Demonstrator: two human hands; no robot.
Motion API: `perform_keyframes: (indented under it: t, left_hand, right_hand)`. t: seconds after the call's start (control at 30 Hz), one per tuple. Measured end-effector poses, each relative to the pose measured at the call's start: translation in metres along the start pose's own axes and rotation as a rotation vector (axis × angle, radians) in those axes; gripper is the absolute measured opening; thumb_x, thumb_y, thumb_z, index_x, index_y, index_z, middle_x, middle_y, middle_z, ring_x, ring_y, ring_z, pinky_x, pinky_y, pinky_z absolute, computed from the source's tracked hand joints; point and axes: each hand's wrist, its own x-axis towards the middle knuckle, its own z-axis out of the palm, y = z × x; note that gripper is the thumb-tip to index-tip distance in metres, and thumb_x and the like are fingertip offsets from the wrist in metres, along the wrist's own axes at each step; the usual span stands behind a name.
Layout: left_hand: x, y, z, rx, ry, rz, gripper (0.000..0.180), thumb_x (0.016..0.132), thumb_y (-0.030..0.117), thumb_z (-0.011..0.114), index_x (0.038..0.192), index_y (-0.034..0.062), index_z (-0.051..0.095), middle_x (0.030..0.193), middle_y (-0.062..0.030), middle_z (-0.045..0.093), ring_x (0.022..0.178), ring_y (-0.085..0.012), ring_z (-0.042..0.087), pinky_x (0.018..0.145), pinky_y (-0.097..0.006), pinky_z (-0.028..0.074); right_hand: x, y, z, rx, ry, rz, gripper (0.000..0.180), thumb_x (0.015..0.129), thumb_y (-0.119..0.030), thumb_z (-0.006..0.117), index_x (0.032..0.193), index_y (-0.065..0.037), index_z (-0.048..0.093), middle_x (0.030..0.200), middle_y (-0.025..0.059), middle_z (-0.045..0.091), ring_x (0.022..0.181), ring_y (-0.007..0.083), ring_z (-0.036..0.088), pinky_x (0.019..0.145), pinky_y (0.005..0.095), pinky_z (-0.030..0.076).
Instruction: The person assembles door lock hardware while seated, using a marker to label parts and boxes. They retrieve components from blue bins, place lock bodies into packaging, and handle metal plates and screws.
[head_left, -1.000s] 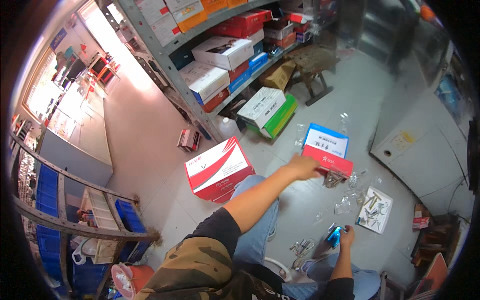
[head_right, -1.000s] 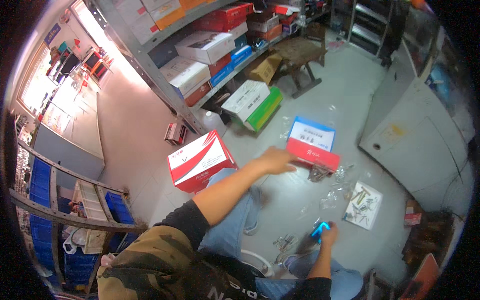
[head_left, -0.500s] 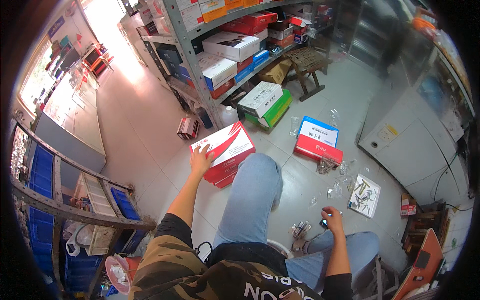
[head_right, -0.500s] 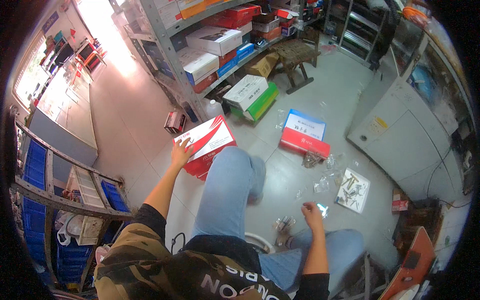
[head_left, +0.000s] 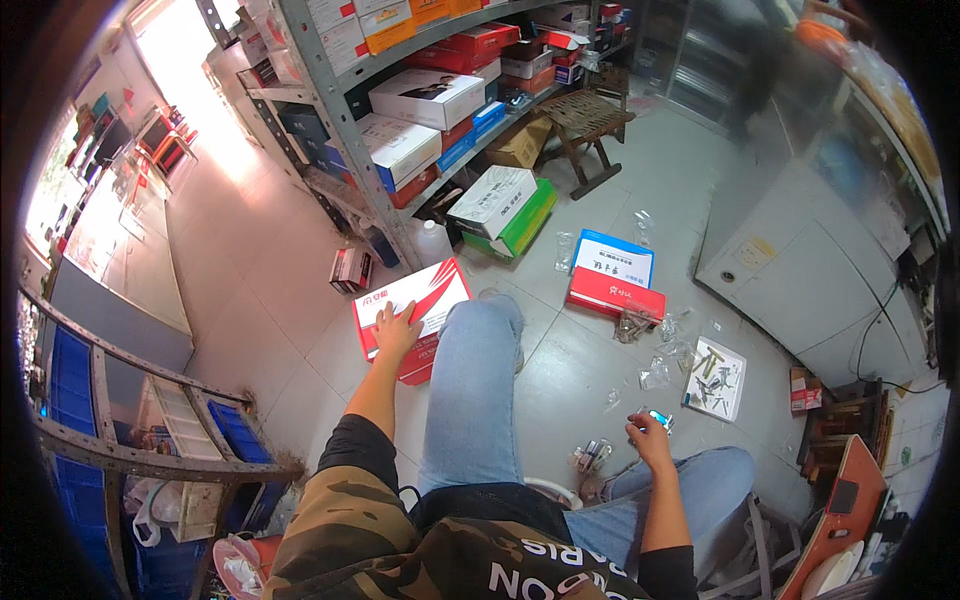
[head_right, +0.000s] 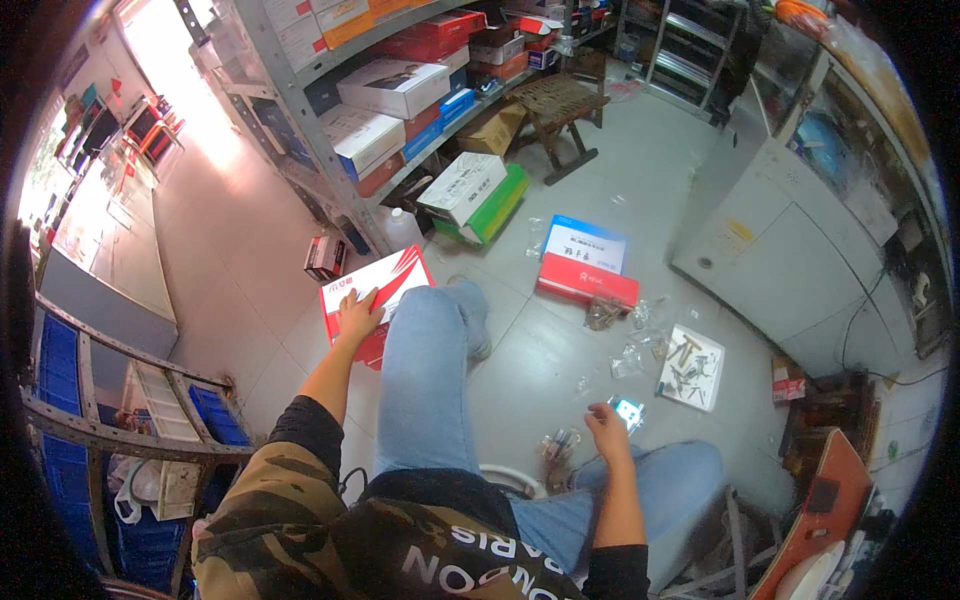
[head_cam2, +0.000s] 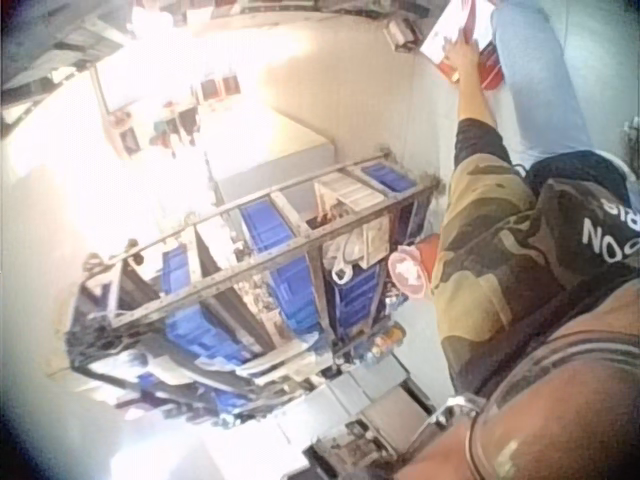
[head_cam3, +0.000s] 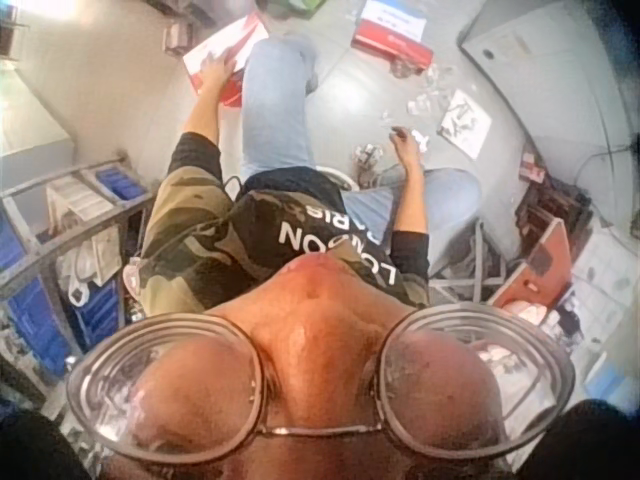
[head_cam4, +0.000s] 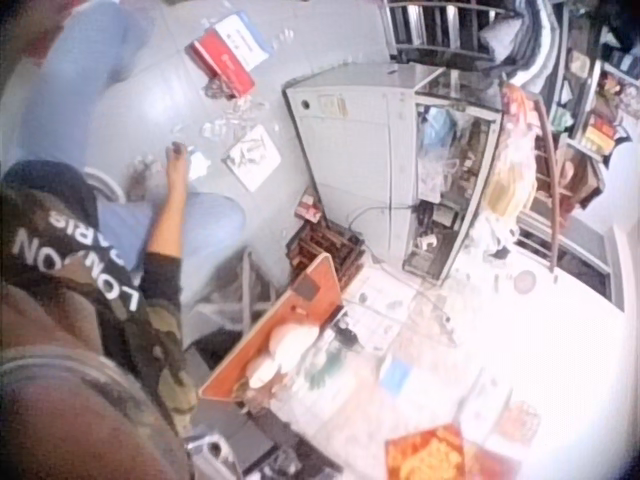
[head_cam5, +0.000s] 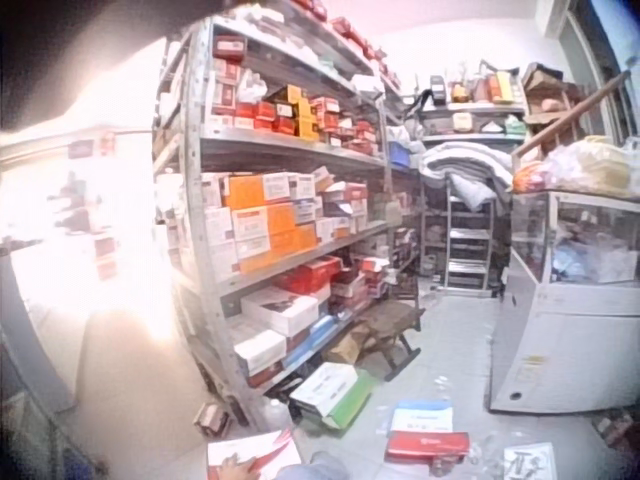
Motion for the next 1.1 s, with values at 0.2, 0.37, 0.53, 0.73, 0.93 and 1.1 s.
perform_keyframes:
  t: [0.2, 0.37, 0.53, 0.73, 0.93, 1.1]
  left_hand:
    - [0.006, -0.023, -0.011, 0.019, -0.016, -0.023, 0.049, 0.075, 0.041, 0.061, 0.122, 0.0313, 0.050, 0.137, -0.0176, 0.031, 0.126, -0.0373, 0.028, 0.096, -0.056, 0.029]
    - [0.011, -0.033, -0.033, 0.036, -0.018, -0.056, 0.036, 0.076, 0.037, 0.062, 0.107, 0.0211, 0.053, 0.112, -0.0109, 0.049, 0.113, -0.0309, 0.043, 0.086, -0.053, 0.034]
    - [0.018, -0.007, -0.035, 0.099, 0.015, -0.047, 0.052, 0.077, 0.040, 0.060, 0.119, 0.0126, 0.049, 0.131, -0.0143, 0.037, 0.124, -0.0310, 0.032, 0.099, -0.057, 0.022]
    - [0.031, 0.053, 0.015, 0.183, 0.084, 0.362, 0.046, 0.075, 0.036, 0.061, 0.117, 0.0194, 0.053, 0.131, -0.0106, 0.039, 0.126, -0.0256, 0.030, 0.101, -0.058, 0.018]
    - [0.042, 0.058, 0.052, 0.348, -0.110, 0.343, 0.020, 0.076, 0.026, 0.054, 0.087, 0.0180, 0.068, 0.122, -0.0086, 0.047, 0.121, -0.0256, 0.038, 0.101, -0.060, 0.018]
    - [0.038, 0.065, 0.035, 0.232, -0.115, 0.355, 0.028, 0.079, 0.027, 0.056, 0.105, 0.0202, 0.062, 0.132, -0.0083, 0.039, 0.125, -0.0258, 0.032, 0.102, -0.058, 0.018]
  right_hand:
    - [-0.012, 0.013, -0.010, -0.038, 0.040, 0.040, 0.025, 0.077, -0.017, 0.063, 0.096, -0.002, 0.061, 0.084, 0.0122, 0.064, 0.077, 0.0212, 0.061, 0.070, 0.0315, 0.048]
    - [-0.016, 0.020, -0.004, -0.037, 0.009, 0.042, 0.025, 0.077, -0.017, 0.063, 0.097, -0.002, 0.061, 0.083, 0.0119, 0.064, 0.076, 0.0205, 0.061, 0.070, 0.0315, 0.048]
    - [-0.014, 0.025, 0.004, -0.008, -0.038, 0.074, 0.026, 0.077, -0.016, 0.062, 0.099, -0.002, 0.060, 0.082, 0.0118, 0.064, 0.077, 0.0206, 0.061, 0.070, 0.0313, 0.048]
    - [-0.012, 0.036, 0.015, 0.024, -0.051, 0.015, 0.026, 0.078, -0.016, 0.063, 0.099, -0.002, 0.060, 0.082, 0.0117, 0.064, 0.077, 0.0207, 0.061, 0.069, 0.0313, 0.048]
    - [-0.014, 0.034, 0.014, -0.078, -0.107, 0.122, 0.026, 0.077, -0.019, 0.062, 0.098, -0.003, 0.061, 0.084, 0.0144, 0.064, 0.078, 0.0256, 0.062, 0.070, 0.0351, 0.048]
    - [-0.013, 0.007, 0.018, -0.095, -0.144, 0.051, 0.027, 0.077, -0.018, 0.060, 0.100, -0.002, 0.060, 0.086, 0.0155, 0.064, 0.078, 0.0288, 0.062, 0.070, 0.0367, 0.048]
